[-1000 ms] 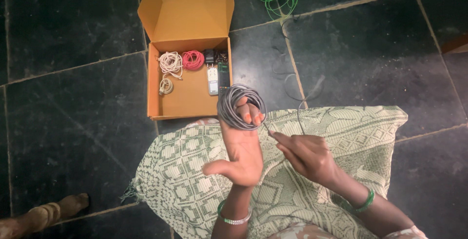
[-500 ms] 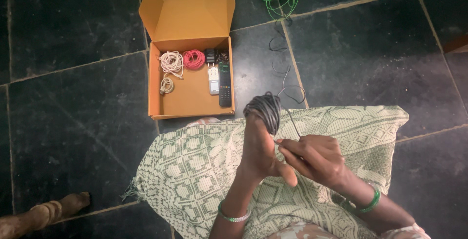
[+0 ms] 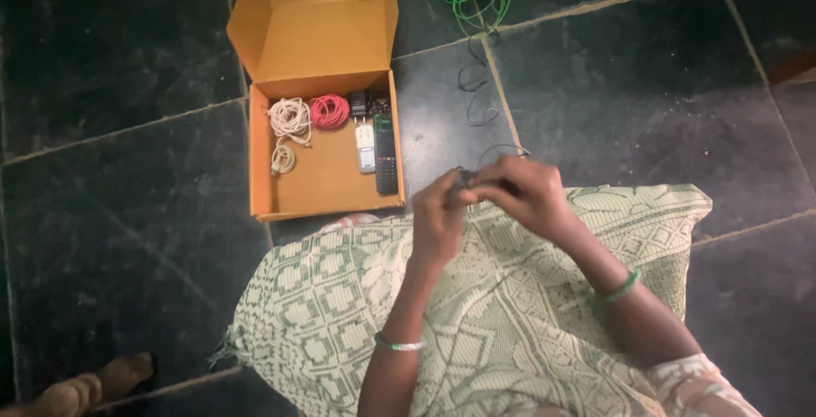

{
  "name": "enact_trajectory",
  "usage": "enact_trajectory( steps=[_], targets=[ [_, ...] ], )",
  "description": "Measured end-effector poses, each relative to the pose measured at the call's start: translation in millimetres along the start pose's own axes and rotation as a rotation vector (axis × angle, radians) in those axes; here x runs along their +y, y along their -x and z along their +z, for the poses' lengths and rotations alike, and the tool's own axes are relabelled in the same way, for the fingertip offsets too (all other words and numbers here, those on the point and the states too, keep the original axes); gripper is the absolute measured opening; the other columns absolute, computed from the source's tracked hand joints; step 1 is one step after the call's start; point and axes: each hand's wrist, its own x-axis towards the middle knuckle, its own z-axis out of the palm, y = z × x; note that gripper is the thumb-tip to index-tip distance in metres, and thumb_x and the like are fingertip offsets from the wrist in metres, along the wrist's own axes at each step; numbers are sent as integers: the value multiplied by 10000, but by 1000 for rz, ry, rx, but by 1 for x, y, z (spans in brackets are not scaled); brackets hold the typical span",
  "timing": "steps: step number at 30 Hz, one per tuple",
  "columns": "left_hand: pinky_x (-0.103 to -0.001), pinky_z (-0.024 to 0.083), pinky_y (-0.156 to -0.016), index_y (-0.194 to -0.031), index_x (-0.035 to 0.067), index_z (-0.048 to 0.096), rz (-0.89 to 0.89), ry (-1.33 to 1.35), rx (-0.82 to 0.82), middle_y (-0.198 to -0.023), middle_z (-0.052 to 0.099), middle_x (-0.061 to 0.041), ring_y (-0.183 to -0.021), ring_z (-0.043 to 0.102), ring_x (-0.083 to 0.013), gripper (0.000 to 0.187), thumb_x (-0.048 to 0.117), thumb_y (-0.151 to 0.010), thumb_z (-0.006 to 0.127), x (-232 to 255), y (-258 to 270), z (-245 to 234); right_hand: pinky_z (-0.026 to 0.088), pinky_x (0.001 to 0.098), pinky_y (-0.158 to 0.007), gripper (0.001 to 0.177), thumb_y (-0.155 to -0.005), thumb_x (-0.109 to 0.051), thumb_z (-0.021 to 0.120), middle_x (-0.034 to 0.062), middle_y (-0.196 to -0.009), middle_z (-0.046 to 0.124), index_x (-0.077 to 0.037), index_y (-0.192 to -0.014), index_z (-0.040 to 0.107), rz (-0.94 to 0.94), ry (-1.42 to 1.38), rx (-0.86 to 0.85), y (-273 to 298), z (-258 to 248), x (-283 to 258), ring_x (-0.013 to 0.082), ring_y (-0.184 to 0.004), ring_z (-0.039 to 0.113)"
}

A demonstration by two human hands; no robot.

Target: The person sits on the floor and coils a black cable by hand, placing the finished bundle into a cardboard box. They then pick up a tangled green cable and begin to untangle it.

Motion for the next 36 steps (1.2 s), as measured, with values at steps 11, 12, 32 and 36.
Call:
enact_trajectory(
  steps=[11, 12, 32, 36],
  targets=[
    [-239, 292, -394, -693, 152, 437, -670, 609, 333, -560, 473, 24, -453, 469, -66, 506, 507, -1043, 527, -187, -14, 3, 489, 257, -620, 194, -1016, -195, 745, 61, -835, 709, -8, -964, 743, 603, 7, 153, 4, 48, 167, 108, -705, 613],
    [-243, 301, -388, -714, 161, 450, -807, 615, 390, -557, 493, 14, -452, 501, -80, 475, 527, -1004, 540, -192, -14, 5, 488, 264, -615, 193, -1016, -198, 739, 70, -837, 713, -10, -972, 748, 613, 117, 182, 2, 48, 166, 133, -687, 629],
    [-265, 400, -559, -693, 102, 477, -507, 618, 290, -633, 506, 11, -578, 519, -91, 582, 545, -1066, 411, -156, -12, 15, 587, 320, -776, 303, -867, -93, 868, 80, -1015, 702, -32, -1062, 645, -118, 166, 98, 52, 106, 69, 164, -973, 662],
    [-249, 353, -534, -679, 114, 426, -519, 571, 285, -626, 459, 33, -567, 472, -72, 620, 585, -1081, 396, -171, -3, 16, 622, 297, -811, 344, -882, -84, 857, 73, -1076, 728, -80, -1172, 673, 26, 123, -34, 52, 120, 68, 149, -997, 696]
  ],
)
